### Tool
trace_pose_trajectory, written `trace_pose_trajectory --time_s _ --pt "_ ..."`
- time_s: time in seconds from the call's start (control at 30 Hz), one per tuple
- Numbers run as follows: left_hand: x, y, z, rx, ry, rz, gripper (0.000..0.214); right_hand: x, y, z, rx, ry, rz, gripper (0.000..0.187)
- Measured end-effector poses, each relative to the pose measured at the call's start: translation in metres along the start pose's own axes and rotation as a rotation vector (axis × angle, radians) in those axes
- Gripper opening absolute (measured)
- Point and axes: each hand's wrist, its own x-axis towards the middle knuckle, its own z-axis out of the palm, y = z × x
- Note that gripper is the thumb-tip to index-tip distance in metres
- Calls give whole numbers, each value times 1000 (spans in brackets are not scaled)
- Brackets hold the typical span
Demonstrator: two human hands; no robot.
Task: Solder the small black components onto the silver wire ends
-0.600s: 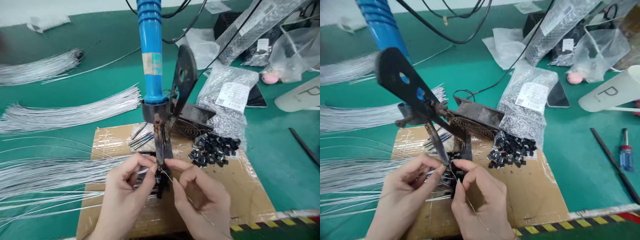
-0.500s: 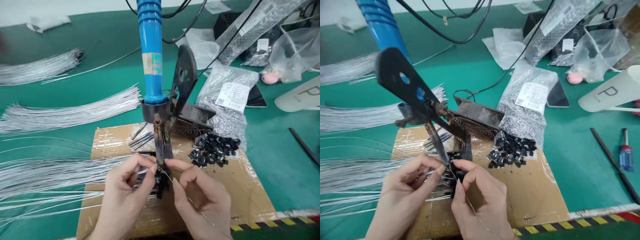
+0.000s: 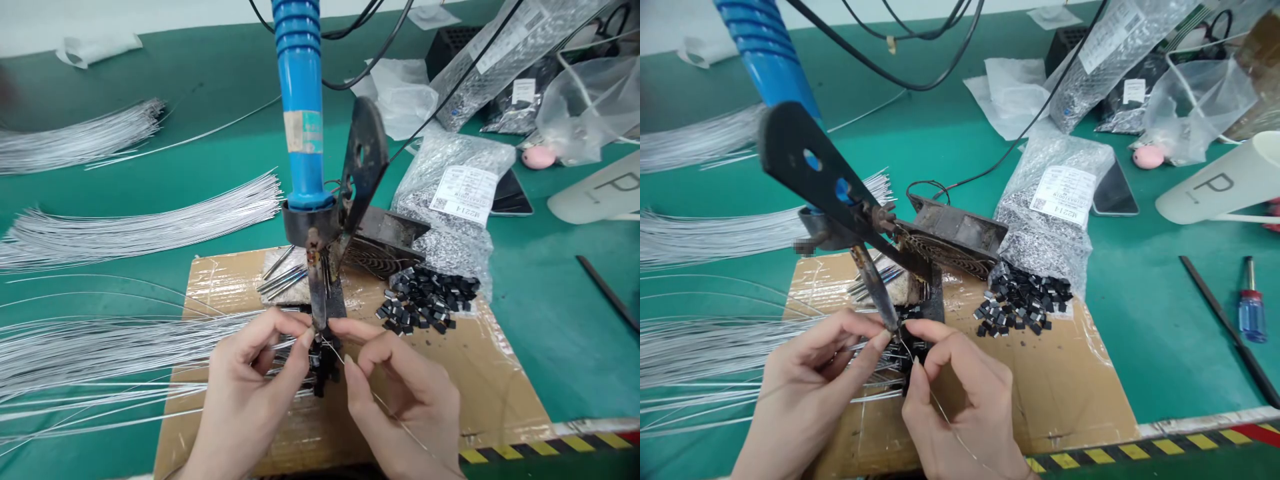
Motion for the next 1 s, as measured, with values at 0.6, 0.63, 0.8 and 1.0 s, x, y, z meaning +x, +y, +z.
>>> trace_pose_trajectory --time_s 0.6,0.63,0.8,1.0 --pt "0 -1 0 18 15 21 13 1 1 0 -110 19 -139 20" --pt "0 0 0 6 14 26 13 1 1 0 -113 18 -153 20" --pt "0 2 1 -22 15 28 14 1 2 0 -122 10 -171 20" --pt "0 5 2 -78 34 23 16 2 0 0 -161 15 -195 20"
